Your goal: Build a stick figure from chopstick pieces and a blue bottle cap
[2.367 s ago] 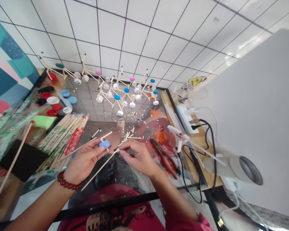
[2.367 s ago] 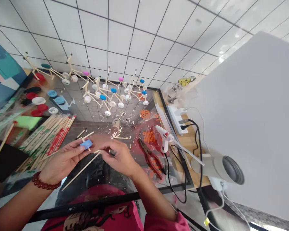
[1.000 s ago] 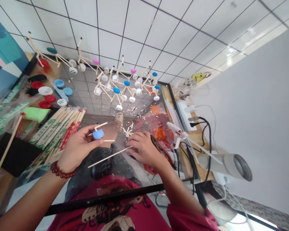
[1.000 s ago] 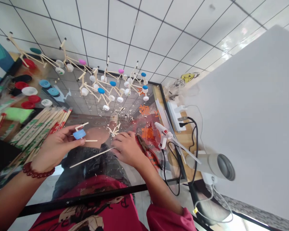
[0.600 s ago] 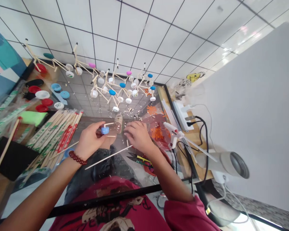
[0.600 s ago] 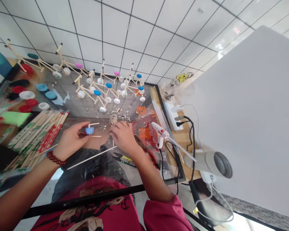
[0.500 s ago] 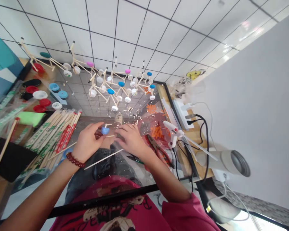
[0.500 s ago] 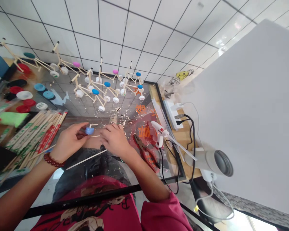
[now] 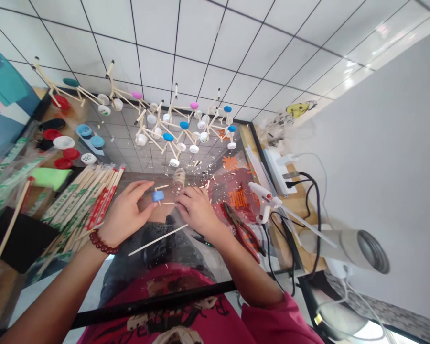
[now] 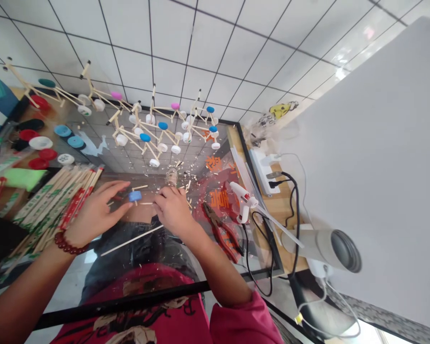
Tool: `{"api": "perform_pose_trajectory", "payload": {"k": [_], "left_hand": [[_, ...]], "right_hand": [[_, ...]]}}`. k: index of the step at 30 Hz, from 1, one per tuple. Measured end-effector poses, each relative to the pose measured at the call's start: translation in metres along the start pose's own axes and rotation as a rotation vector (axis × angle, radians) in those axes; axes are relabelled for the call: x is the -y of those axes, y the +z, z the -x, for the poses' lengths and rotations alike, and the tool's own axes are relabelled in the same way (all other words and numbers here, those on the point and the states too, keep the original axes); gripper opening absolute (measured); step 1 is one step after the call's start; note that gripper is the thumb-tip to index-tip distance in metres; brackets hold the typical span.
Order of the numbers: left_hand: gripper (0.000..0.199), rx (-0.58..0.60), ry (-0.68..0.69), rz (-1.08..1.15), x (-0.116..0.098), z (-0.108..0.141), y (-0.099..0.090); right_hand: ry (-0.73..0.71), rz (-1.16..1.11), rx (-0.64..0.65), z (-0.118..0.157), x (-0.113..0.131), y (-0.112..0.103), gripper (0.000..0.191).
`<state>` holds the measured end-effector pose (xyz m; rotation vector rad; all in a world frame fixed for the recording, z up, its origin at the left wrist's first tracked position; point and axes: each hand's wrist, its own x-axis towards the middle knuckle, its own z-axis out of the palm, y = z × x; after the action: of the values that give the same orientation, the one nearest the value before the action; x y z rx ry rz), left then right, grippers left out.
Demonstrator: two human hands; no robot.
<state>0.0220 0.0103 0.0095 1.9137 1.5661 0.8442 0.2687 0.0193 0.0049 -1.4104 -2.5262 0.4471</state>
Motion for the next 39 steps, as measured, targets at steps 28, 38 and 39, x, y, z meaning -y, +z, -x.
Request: {"api": "perform_pose_trajectory", "payload": {"k": [28,38,39], "left_hand": [[0.038,-0.236,-0.291,0.679,0.002,0.009,0.019],[0.059,-0.25,-0.415,0.956,-0.002,0.006,0.014],[0.058,-0.248,-0.402,0.948,-0.001,0.007,0.014]], "right_hand": [[0.867,-0.338,-0.739,0.122,-0.108,-0.067,0.058],[0.452,-0.517,-0.67,0.111,-0.002,-0.057,0.033],[0.395,-0.484,-0.63,0.108,0.006,-0.053,0.029]]}}
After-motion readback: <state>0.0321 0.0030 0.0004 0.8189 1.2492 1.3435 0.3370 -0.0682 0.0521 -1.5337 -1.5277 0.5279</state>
